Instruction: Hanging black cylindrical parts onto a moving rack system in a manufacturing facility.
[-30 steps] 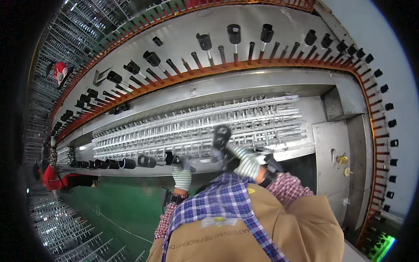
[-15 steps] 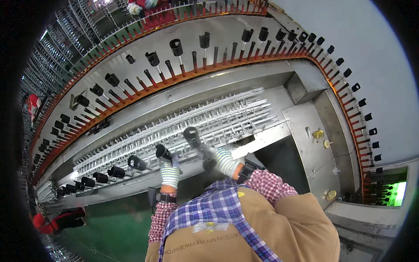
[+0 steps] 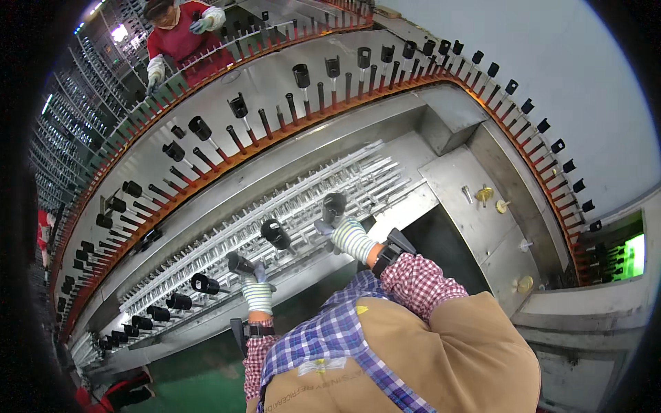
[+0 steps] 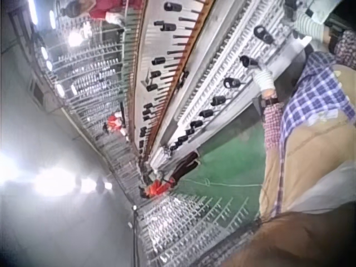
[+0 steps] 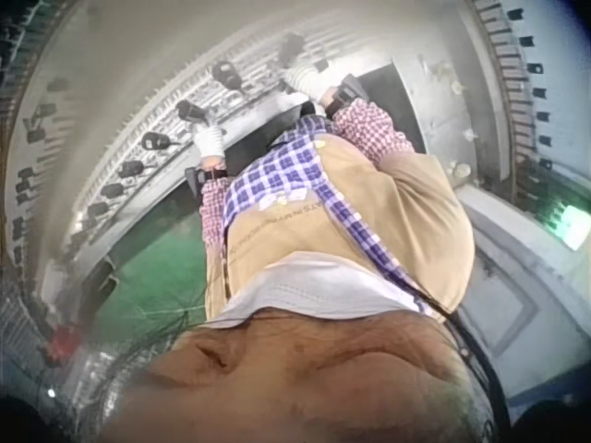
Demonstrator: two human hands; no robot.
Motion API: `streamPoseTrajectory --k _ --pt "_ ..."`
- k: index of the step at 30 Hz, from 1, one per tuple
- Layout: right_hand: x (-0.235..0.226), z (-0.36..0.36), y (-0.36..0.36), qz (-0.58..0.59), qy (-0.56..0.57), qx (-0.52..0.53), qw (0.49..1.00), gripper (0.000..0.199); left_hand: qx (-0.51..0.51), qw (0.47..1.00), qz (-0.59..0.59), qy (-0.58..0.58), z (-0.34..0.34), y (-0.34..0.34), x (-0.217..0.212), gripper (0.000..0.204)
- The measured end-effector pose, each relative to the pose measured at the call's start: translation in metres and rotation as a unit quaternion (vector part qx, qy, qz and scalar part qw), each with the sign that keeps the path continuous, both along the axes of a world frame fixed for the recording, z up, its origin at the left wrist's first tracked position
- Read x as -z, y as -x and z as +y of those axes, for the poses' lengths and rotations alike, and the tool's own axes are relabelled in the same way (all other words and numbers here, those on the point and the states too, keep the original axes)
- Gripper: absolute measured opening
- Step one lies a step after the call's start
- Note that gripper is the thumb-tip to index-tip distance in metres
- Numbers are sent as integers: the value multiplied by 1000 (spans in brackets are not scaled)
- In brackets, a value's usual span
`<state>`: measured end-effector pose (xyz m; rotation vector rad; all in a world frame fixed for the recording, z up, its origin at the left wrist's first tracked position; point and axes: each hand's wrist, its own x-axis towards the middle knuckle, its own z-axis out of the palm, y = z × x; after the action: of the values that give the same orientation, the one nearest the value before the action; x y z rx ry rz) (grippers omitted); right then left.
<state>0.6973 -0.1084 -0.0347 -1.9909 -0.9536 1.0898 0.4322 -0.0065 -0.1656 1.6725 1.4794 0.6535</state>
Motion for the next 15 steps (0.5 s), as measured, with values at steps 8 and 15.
streamPoseTrajectory --k 8,15 --pt "51 -8 -22 32 37 -153 987 23 -143 975 -62 157 -27 -21 -46 49" --pt "24 -10 -82 21 -224 -385 895 32 -313 915 -229 -111 -83 -53 -60 41"
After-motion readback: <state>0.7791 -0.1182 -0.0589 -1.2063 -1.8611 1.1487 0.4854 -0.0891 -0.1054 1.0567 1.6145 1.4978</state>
